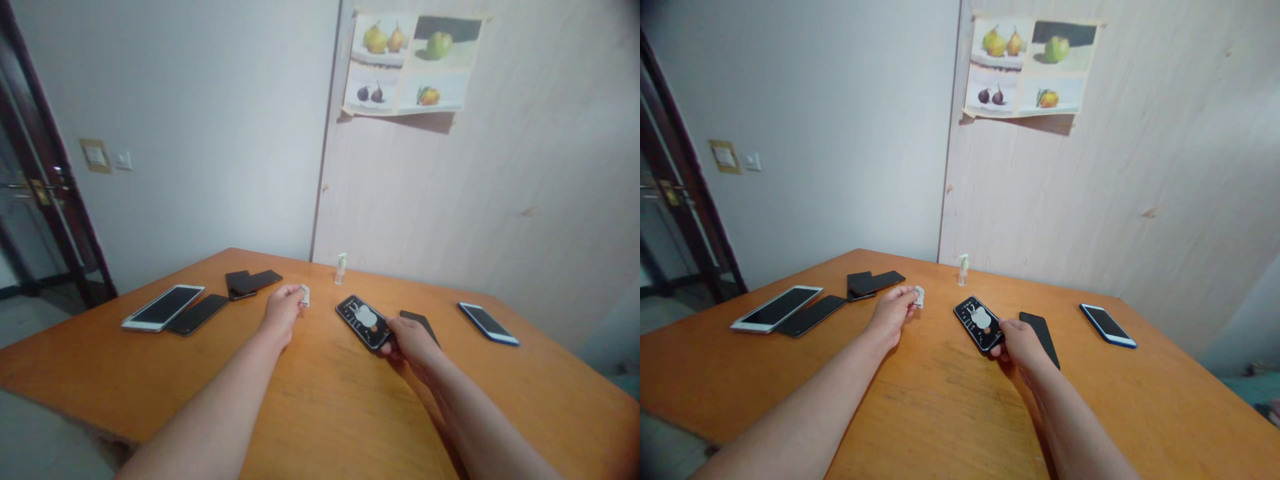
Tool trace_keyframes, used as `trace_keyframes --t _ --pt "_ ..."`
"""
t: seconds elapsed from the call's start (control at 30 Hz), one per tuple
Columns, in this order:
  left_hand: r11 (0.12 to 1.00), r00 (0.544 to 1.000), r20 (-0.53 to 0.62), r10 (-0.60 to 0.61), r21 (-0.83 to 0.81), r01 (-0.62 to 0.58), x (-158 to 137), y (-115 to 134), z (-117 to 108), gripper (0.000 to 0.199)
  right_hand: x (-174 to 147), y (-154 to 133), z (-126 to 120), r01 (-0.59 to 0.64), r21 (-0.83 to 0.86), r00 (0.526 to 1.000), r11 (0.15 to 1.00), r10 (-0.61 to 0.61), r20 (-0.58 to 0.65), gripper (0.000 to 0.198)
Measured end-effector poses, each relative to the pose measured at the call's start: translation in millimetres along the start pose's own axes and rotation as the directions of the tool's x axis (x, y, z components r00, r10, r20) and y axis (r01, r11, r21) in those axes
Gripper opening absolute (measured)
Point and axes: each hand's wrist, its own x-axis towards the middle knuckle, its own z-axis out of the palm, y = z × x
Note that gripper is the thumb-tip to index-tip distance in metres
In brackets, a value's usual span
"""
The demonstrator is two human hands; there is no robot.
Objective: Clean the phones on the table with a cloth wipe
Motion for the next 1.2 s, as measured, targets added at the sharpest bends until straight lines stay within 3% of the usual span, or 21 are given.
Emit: trace_keyframes --t 0.27,0.43,0.5,0.6,0.77,0.9,1.03,1.2 --pt "1.000 1.000 -0.001 0.017 -0.011 -0.017 -1 5 -2 0.033 -13 -19 4 0.100 0.252 0.981 0.963 -0.138 0.138 0.045" --pt "1.000 1.000 -0.007 0.022 -0.004 -0.022 -1 5 -2 0.036 -17 -23 5 0.136 0.283 0.973 0.950 -0.182 0.145 0.043" --pt "1.000 1.000 -0.006 0.020 -0.001 -0.020 -1 5 -2 0.036 -17 -21 8 0.200 0.170 0.974 0.965 -0.215 0.075 0.041" --pt "1.000 1.000 0.006 0.011 -0.002 -0.011 -2 5 -1 0.036 -17 -18 15 0.277 -0.143 0.957 0.950 -0.286 -0.052 0.037" --pt "1.000 0.999 0.037 -0.008 -0.014 0.008 -4 6 1 0.031 -19 -12 31 0.272 -0.553 0.924 0.788 -0.373 -0.077 0.027" --pt "1.000 0.998 0.067 -0.016 -0.011 0.017 -8 6 4 0.030 -22 -7 40 0.313 -0.613 0.923 0.725 -0.386 0.015 0.019" --pt "1.000 0.996 0.094 -0.012 0.007 0.012 -11 5 7 0.032 -24 -8 41 0.326 -0.619 0.933 0.715 -0.348 0.090 0.024" --pt "0.998 0.993 0.115 0.006 0.064 -0.013 -10 4 7 0.032 -18 -16 18 0.203 -0.696 0.943 0.689 -0.328 -0.050 0.033"
